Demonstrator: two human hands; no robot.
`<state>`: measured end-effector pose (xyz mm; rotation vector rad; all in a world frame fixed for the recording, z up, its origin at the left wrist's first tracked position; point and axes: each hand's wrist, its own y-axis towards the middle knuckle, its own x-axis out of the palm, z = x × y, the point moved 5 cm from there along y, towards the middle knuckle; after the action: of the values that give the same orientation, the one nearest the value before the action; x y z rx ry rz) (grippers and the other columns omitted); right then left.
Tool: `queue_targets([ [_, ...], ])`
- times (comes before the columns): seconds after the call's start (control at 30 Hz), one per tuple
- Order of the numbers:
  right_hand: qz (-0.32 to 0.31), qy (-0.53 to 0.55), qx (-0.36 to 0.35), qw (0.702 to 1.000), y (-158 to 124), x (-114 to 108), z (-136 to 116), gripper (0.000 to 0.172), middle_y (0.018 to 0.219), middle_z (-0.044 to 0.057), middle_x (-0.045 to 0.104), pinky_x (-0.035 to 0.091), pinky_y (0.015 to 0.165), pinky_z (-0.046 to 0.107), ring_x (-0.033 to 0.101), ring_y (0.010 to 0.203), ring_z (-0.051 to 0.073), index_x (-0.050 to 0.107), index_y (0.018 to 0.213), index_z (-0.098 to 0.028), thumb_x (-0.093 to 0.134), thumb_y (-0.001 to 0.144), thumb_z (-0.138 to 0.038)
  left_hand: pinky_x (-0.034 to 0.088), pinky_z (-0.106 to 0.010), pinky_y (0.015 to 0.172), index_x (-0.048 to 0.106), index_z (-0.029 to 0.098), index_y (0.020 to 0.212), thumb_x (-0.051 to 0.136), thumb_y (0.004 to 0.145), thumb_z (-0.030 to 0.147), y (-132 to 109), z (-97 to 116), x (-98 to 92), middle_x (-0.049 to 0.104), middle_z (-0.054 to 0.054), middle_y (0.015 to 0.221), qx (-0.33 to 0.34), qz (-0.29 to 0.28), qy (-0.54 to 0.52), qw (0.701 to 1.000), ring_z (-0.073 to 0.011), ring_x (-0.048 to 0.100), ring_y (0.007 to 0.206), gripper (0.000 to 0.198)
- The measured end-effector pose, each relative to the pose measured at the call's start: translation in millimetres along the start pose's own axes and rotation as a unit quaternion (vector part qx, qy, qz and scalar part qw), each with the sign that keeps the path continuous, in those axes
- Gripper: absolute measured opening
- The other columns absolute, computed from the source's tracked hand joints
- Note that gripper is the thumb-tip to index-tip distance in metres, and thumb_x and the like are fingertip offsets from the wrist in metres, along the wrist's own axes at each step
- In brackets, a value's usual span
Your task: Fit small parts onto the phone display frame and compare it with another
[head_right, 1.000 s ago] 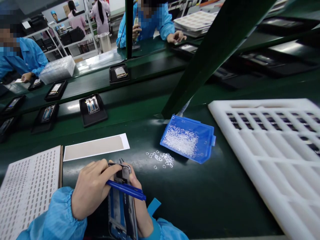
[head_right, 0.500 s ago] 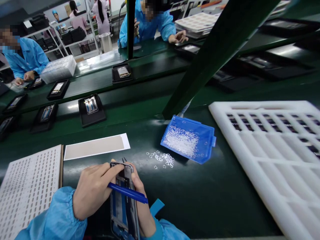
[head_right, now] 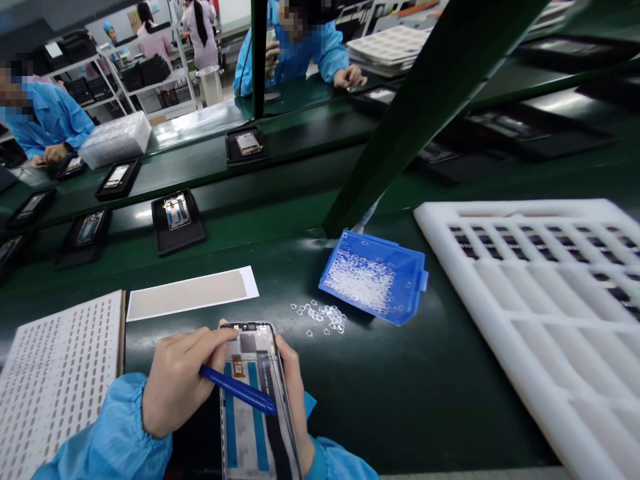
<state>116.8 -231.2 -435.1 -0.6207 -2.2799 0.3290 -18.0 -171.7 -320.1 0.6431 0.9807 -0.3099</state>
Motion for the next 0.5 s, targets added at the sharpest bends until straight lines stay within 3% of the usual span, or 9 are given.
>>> queue_targets([
  [0.2,0.014,-0.055,-0.049,0.997,-0.4,7.1,-2.3,0.057,0.101,-0.006,0.07,0.053,0.086,0.024,0.063,0.096,0.02,0.07,0.105,-0.028,0.086,0.055,-0.005,0.048,-0.024,0.059,0.064,0.021,0.108,0.049,0.096,0.019,1.7,2.7,-0.9,0.074,0.0,0.086,0.005,0.014,0.005,1.0,-0.0136,0.067,0.066,0.02],
  [0.4,-0.013,0.026,0.059,0.998,4.9,5.3,0.3,0.043,0.1,0.002,0.072,0.057,0.084,0.04,0.065,0.096,0.029,0.071,0.101,-0.025,0.085,0.062,-0.016,0.049,-0.022,0.06,0.066,0.02,0.106,0.048,0.096,0.019,3.1,2.3,0.2,0.074,-0.002,0.086,0.0,0.016,0.001,1.0,-0.0135,0.067,0.066,0.021],
  [0.5,-0.009,0.025,0.059,0.998,7.9,4.1,-1.5,0.04,0.098,0.002,0.072,0.058,0.085,0.039,0.066,0.095,0.028,0.072,0.099,-0.025,0.086,0.062,-0.018,0.049,-0.022,0.06,0.067,0.02,0.106,0.049,0.096,0.019,-0.2,8.3,-1.1,0.074,-0.002,0.084,0.005,0.018,-0.002,1.0,-0.0134,0.067,0.065,0.021],
])
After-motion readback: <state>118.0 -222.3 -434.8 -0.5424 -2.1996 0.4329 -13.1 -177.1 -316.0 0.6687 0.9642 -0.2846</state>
